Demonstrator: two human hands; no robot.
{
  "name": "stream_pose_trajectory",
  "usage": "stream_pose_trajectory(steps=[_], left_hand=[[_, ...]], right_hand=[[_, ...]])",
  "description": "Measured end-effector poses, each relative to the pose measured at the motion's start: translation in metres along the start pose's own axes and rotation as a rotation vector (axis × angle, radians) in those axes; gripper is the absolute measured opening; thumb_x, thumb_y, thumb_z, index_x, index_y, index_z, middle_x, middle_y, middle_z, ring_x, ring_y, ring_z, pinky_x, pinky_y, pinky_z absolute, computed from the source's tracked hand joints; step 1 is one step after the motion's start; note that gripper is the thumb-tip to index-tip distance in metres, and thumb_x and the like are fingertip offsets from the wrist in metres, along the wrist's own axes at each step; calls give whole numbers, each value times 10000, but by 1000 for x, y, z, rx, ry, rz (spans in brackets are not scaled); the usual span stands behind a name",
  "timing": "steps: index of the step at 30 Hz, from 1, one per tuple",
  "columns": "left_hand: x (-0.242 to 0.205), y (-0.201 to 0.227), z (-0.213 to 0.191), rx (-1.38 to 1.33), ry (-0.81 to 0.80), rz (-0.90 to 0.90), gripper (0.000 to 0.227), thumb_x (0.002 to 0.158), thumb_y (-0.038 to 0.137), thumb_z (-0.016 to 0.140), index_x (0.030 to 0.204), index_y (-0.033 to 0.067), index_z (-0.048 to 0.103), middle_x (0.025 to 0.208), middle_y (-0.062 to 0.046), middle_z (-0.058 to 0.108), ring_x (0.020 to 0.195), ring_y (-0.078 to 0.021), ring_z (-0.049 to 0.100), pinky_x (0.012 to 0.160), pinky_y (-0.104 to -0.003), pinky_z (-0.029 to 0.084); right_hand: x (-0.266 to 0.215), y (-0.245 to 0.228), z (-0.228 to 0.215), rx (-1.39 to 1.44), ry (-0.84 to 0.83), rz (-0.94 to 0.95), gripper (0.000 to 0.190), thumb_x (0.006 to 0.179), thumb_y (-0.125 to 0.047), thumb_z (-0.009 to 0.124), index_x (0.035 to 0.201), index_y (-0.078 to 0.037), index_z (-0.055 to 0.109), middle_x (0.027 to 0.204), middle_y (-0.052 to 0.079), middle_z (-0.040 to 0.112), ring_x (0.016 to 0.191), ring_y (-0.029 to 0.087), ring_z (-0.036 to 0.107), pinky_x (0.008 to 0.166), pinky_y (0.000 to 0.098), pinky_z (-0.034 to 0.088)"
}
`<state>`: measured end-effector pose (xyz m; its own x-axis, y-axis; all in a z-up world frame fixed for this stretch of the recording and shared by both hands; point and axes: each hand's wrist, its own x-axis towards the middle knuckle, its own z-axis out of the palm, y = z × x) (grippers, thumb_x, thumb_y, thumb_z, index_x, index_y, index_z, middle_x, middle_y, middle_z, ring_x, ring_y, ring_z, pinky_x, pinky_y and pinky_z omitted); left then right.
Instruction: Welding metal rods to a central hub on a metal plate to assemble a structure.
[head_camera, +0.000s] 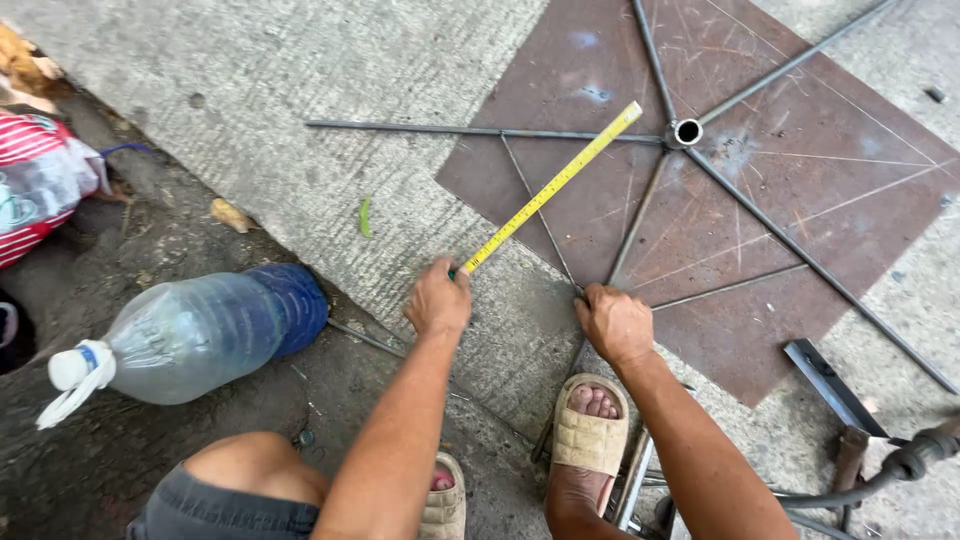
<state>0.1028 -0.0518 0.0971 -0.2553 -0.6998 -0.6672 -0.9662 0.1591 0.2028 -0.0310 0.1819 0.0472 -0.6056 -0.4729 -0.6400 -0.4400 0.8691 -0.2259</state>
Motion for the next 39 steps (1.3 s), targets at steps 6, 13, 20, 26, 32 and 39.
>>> stream_pose_trajectory(steps=[6, 13, 20, 26, 32, 39], left_hand=[[-32, -29, 41, -80, -46, -61, 283, 1012, 448, 522, 1214, 312, 668, 1224, -101, 687, 1231, -393, 639, 1023, -599, 483], [-4, -35, 51, 108, -23, -33, 288, 1008, 434, 511, 1220, 312, 663, 1218, -88, 706, 1213, -369, 658, 1017, -579, 490], [-59, -30, 51, -58, -139, -13, 335, 1010, 440, 500, 1241, 266, 669, 1220, -175, 724, 1208, -422, 658, 1003, -558, 524], [-89, -16, 96, -24, -296, -11, 306, 1041, 379, 484, 1256, 311, 691, 1171, -132, 756, 1108, -350, 722, 940, -485, 551], [-80, 10, 97, 118, -393, -63, 364, 1014, 456, 434, 1302, 377, 641, 1251, -143, 722, 1268, -392, 636, 1044, -501, 501], [-88, 33, 111, 118, -439, -25, 385, 1000, 422, 427, 1303, 327, 645, 1241, -162, 714, 1256, -410, 638, 1031, -529, 503]], right_hand=[[1, 15, 9, 38, -7, 26, 336, 953, -570, 561, 1084, -304, 719, 1077, -4, 761, 1066, 273, 741, 961, 471, 587], [-26, 9, -7, 189, 176, -84, 296, 949, -428, 639, 1044, -160, 721, 987, 132, 783, 961, 382, 745, 894, 551, 589], [-64, 58, 2, 499, 456, 117, 172, 1018, -287, 625, 1120, -165, 692, 931, 172, 750, 957, 427, 707, 818, 581, 540], [-73, 43, 39, 623, 340, 132, 169, 929, -348, 717, 1043, -228, 756, 830, 95, 772, 896, 355, 743, 772, 512, 573], [-81, 40, 41, 620, 274, 52, 154, 919, -364, 722, 1010, -247, 760, 756, 86, 752, 832, 353, 747, 745, 476, 580], [-79, 45, 51, 620, 306, 39, 171, 943, -375, 717, 1041, -241, 755, 754, 96, 740, 830, 351, 738, 740, 485, 568]])
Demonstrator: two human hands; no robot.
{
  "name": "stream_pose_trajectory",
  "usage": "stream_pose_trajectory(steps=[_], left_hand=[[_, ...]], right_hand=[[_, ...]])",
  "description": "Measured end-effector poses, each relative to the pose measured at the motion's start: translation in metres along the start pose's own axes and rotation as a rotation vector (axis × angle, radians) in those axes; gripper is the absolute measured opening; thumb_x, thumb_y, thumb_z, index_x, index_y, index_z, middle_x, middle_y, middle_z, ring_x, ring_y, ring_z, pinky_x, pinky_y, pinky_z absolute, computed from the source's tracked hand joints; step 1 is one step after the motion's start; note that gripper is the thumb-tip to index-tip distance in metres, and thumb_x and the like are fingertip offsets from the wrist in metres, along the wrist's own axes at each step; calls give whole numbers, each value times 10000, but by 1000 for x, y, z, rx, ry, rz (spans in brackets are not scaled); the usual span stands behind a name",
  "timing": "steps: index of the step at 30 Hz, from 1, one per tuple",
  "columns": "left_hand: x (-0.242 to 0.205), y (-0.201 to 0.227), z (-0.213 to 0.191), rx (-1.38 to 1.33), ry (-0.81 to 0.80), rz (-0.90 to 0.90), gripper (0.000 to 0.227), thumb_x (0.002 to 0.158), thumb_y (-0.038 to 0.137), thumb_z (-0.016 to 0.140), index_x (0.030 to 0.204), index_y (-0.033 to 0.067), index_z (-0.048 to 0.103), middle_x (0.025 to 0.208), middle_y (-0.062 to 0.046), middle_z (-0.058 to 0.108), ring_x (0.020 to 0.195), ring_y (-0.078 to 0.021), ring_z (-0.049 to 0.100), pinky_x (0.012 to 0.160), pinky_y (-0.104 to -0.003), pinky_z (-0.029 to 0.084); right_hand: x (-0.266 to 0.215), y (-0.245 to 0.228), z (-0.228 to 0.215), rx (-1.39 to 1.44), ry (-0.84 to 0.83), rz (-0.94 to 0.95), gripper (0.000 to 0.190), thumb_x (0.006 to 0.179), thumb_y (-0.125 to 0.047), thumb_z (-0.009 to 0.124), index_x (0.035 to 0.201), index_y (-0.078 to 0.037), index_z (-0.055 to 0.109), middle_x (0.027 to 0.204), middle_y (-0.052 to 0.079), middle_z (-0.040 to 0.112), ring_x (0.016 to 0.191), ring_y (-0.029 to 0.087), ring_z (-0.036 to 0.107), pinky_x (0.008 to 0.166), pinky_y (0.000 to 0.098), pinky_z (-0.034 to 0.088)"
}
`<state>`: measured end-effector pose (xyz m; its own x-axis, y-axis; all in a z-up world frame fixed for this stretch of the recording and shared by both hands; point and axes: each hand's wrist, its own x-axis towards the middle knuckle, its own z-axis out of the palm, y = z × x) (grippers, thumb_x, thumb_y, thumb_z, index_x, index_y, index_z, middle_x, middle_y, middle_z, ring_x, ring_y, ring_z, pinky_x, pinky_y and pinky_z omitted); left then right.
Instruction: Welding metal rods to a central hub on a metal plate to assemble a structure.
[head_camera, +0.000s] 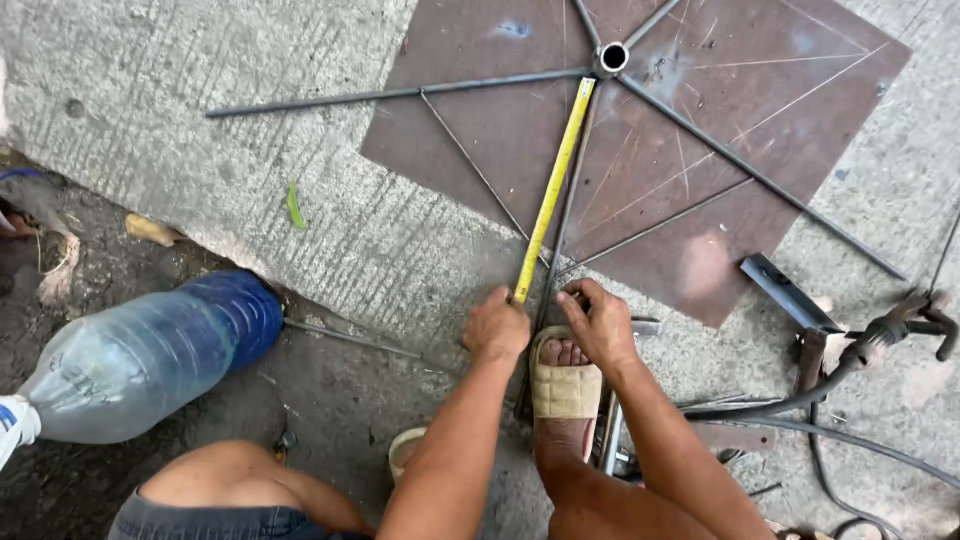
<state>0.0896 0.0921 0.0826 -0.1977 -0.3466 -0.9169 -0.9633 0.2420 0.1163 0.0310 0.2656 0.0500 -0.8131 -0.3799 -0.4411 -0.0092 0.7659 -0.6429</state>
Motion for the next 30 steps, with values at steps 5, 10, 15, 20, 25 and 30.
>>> stream_pose_trajectory(steps=[5, 10, 15, 20, 25, 30], left_hand=[[-8, 13, 14, -14, -40, 22, 373, 997, 372, 432, 1283, 254, 642, 1260, -195, 696, 1268, -420, 627, 1047, -541, 494], [-1, 14, 20, -42, -42, 48, 387, 999, 336, 431, 1307, 200, 622, 1246, -202, 686, 1259, -439, 622, 1036, -565, 493], [-1, 13, 21, -21, -47, 38, 361, 987, 354, 449, 1272, 228, 632, 1250, -181, 692, 1265, -430, 622, 1037, -551, 495], [-10, 0, -4, -35, 8, 59, 361, 982, 417, 444, 1246, 282, 648, 1225, -166, 707, 1253, -419, 632, 1029, -569, 505], [9, -37, -96, 85, 323, 68, 327, 1002, 373, 459, 1197, 266, 700, 1170, -160, 740, 1176, -429, 681, 1001, -584, 510], [67, -31, -193, 404, 710, 267, 289, 1047, 311, 460, 1180, 245, 708, 1196, -138, 681, 1165, -428, 661, 1016, -633, 418]], right_hand=[[-2, -11, -6, 19, -9, 12, 146, 955, -325, 713, 1031, -209, 760, 739, 123, 731, 803, 382, 727, 723, 492, 558], [2, -11, -12, 34, 4, 20, 144, 959, -309, 723, 1041, -195, 753, 728, 119, 724, 779, 366, 724, 704, 479, 554], [0, -6, -9, 38, 4, 31, 135, 965, -306, 717, 1040, -198, 747, 732, 114, 716, 758, 350, 719, 697, 460, 554], [5, -18, -8, -88, 33, -84, 193, 975, -344, 680, 1063, -177, 720, 790, 136, 732, 790, 396, 718, 723, 517, 564], [43, -11, 11, -449, 67, -244, 298, 906, -450, 695, 1117, -241, 671, 962, 62, 689, 869, 334, 748, 801, 482, 605], [62, -16, 16, -556, 25, -277, 291, 908, -528, 642, 985, -247, 630, 875, 31, 703, 832, 297, 756, 786, 456, 602]])
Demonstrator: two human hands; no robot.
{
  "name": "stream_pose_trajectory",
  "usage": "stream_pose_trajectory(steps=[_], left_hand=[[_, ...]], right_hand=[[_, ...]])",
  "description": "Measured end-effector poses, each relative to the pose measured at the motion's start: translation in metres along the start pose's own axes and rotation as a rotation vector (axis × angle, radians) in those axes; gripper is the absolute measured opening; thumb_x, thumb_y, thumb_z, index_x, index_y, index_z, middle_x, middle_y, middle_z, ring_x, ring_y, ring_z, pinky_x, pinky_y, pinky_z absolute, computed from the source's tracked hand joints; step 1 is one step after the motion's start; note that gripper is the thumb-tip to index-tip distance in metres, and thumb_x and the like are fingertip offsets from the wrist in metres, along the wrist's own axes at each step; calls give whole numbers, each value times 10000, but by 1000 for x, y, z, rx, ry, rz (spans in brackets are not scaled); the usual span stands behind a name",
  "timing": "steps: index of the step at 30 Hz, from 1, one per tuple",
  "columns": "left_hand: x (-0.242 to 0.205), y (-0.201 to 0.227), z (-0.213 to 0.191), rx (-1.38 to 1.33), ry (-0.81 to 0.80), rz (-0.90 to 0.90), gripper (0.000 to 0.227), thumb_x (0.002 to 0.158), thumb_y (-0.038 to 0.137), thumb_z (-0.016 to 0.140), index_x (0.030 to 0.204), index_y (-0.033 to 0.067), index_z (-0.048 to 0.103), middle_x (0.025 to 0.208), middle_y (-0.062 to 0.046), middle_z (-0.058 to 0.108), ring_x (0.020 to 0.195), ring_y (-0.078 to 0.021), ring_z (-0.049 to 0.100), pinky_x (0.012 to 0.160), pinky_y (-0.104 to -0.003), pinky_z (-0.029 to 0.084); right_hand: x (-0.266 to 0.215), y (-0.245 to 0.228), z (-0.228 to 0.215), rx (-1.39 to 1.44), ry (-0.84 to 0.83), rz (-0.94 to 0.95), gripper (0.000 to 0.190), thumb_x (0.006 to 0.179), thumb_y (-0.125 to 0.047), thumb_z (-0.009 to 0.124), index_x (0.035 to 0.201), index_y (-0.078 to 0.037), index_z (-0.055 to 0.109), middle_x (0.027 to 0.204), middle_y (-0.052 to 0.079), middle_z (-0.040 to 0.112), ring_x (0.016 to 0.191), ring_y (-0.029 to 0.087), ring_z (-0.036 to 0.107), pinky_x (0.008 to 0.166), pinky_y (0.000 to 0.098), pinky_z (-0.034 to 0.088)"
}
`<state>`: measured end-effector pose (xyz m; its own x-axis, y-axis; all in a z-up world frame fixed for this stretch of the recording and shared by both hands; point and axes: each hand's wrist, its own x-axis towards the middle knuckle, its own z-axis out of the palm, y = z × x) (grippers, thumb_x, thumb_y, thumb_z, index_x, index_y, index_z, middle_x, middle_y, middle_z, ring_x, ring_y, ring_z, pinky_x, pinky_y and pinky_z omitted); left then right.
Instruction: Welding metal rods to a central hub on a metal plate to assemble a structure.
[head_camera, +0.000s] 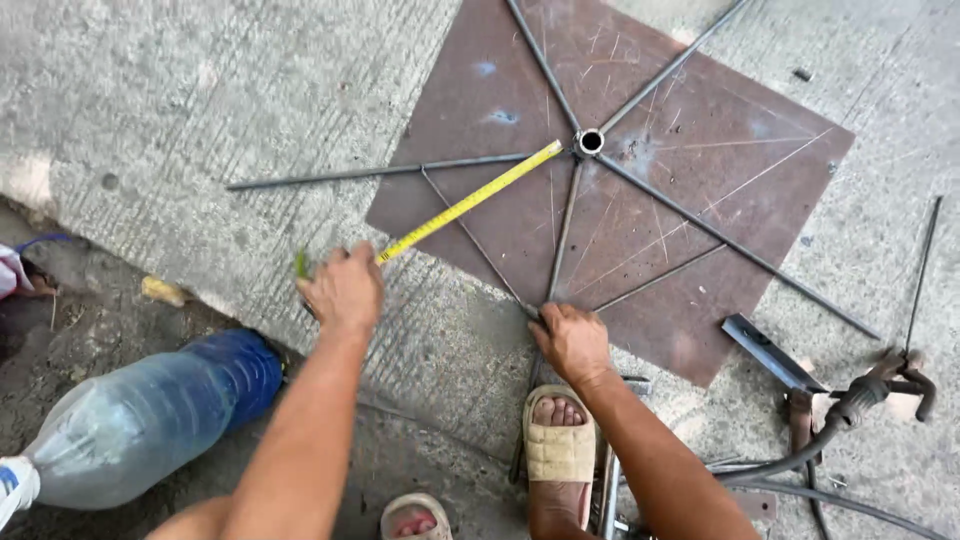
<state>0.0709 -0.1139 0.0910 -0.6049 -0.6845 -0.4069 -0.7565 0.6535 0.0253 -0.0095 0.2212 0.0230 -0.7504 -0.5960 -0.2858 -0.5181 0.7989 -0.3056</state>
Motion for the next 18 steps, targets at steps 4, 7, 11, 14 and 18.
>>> stream_pose_trajectory(steps=[4, 7, 11, 14, 18], left_hand=[[62, -3, -21, 137, 99, 172, 268, 1047, 389, 512, 1195, 257, 693, 1249, -118, 667, 1250, -395, 604, 1069, -643, 352], [113, -14, 8, 192, 160, 193, 199, 1035, 381, 529, 1136, 287, 672, 1176, -105, 642, 1187, -421, 602, 1065, -681, 311], [125, -6, 7, 169, 142, 189, 197, 1040, 377, 551, 1179, 280, 650, 1248, -116, 628, 1260, -432, 562, 1114, -689, 301], [128, -7, -4, 193, 187, 183, 200, 1041, 339, 554, 1164, 254, 687, 1239, -117, 636, 1241, -411, 575, 1078, -654, 341], [154, -9, 15, 156, 234, 230, 150, 1049, 325, 531, 1133, 269, 643, 1193, -99, 612, 1197, -404, 563, 1055, -661, 334]], right_hand=[[6, 0, -1, -26, -45, 8, 230, 918, -456, 635, 1001, -243, 611, 881, 46, 718, 844, 302, 753, 805, 467, 583], [6, 1, -4, -40, -69, -8, 244, 925, -474, 623, 1017, -248, 607, 889, 37, 716, 859, 288, 755, 811, 452, 576], [5, 1, -5, -73, -14, -67, 247, 908, -487, 631, 956, -246, 613, 840, 34, 716, 816, 284, 761, 774, 435, 586], [10, -2, 3, -130, -8, -92, 267, 905, -537, 623, 944, -273, 611, 829, 13, 709, 808, 256, 761, 775, 415, 586], [14, -2, -1, -138, -57, -99, 287, 905, -553, 624, 942, -268, 612, 832, 11, 716, 826, 254, 766, 780, 415, 584]])
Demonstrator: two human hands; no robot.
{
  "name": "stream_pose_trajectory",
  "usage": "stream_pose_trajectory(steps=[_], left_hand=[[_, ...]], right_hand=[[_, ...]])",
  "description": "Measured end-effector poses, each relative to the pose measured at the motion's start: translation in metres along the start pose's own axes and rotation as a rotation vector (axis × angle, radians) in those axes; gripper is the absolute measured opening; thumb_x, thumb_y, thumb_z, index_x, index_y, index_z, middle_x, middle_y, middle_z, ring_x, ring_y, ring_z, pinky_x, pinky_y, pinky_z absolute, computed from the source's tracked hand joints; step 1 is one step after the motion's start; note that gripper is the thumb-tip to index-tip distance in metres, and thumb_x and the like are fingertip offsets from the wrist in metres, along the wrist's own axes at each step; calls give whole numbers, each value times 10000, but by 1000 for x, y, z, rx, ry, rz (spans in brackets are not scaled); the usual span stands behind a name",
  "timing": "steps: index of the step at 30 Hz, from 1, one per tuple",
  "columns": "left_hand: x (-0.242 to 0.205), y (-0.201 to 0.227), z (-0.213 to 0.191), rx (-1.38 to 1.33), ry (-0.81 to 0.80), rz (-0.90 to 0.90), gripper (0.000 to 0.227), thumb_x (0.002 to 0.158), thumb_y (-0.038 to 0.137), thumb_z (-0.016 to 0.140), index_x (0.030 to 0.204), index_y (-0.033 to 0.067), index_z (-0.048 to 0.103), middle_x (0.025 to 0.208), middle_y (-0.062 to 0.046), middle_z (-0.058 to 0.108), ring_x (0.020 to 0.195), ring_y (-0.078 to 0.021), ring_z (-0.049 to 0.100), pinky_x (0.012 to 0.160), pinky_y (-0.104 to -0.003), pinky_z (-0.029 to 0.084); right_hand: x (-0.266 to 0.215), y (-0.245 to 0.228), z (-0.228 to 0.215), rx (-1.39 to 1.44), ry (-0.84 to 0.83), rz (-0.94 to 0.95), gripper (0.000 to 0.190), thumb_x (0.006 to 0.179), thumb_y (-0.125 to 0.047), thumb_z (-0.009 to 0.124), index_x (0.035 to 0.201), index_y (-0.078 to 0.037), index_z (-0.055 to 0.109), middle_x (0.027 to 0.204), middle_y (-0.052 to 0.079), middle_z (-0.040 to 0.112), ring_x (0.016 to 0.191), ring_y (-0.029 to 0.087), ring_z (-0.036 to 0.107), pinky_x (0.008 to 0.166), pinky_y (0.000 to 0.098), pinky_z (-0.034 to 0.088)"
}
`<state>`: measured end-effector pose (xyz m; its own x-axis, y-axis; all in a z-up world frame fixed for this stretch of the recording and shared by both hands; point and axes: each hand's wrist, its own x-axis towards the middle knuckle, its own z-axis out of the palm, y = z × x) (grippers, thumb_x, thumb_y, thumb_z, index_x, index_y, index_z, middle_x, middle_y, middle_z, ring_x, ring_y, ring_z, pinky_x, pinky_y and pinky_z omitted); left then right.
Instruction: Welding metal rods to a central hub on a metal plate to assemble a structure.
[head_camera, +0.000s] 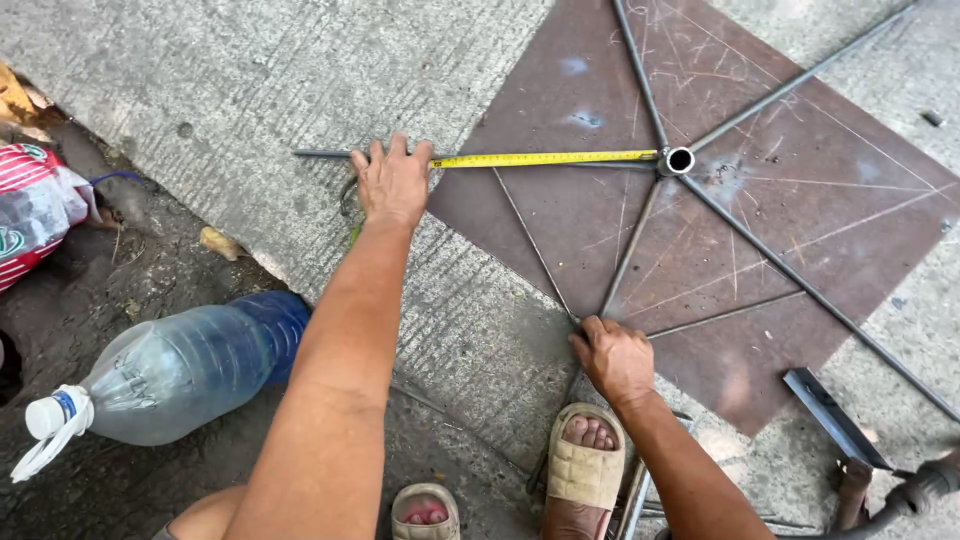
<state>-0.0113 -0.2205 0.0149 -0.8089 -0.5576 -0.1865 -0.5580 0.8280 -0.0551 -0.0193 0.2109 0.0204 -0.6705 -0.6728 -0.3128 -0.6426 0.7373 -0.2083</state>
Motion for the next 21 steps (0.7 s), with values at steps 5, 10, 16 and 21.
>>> stream_pose_trajectory(steps=[5, 10, 16, 21], left_hand=[[6, 1, 3, -4, 53, 28, 166, 1064, 297, 478, 1085, 274, 642, 1126, -84, 606, 1144, -378, 576, 982, -599, 372], [-9, 12, -29, -51, 33, -29, 107, 1068, 261, 507, 1055, 266, 613, 1133, -67, 623, 1145, -340, 605, 965, -567, 379], [-124, 63, -68, -571, -80, -416, 262, 1078, 353, 535, 1140, 98, 538, 1003, -158, 644, 1016, -411, 674, 930, -619, 494], [-203, 94, -28, -519, -277, -497, 361, 1013, 446, 597, 1205, 158, 494, 1181, -172, 653, 1172, -443, 633, 1016, -691, 411]], right_hand=[[1, -5, -10, 24, -53, 27, 275, 910, -520, 638, 944, -247, 638, 853, 29, 736, 860, 265, 769, 796, 428, 586], [3, -2, 0, 43, -117, 85, 311, 933, -557, 595, 988, -255, 643, 890, 28, 740, 910, 262, 766, 826, 437, 589], [2, -8, 3, 60, -93, 147, 325, 932, -562, 561, 965, -241, 607, 885, 26, 725, 879, 264, 762, 807, 431, 602], [1, 39, -1, -43, 68, 152, 234, 968, -444, 603, 1000, -212, 603, 869, 73, 687, 859, 295, 752, 772, 434, 615]])
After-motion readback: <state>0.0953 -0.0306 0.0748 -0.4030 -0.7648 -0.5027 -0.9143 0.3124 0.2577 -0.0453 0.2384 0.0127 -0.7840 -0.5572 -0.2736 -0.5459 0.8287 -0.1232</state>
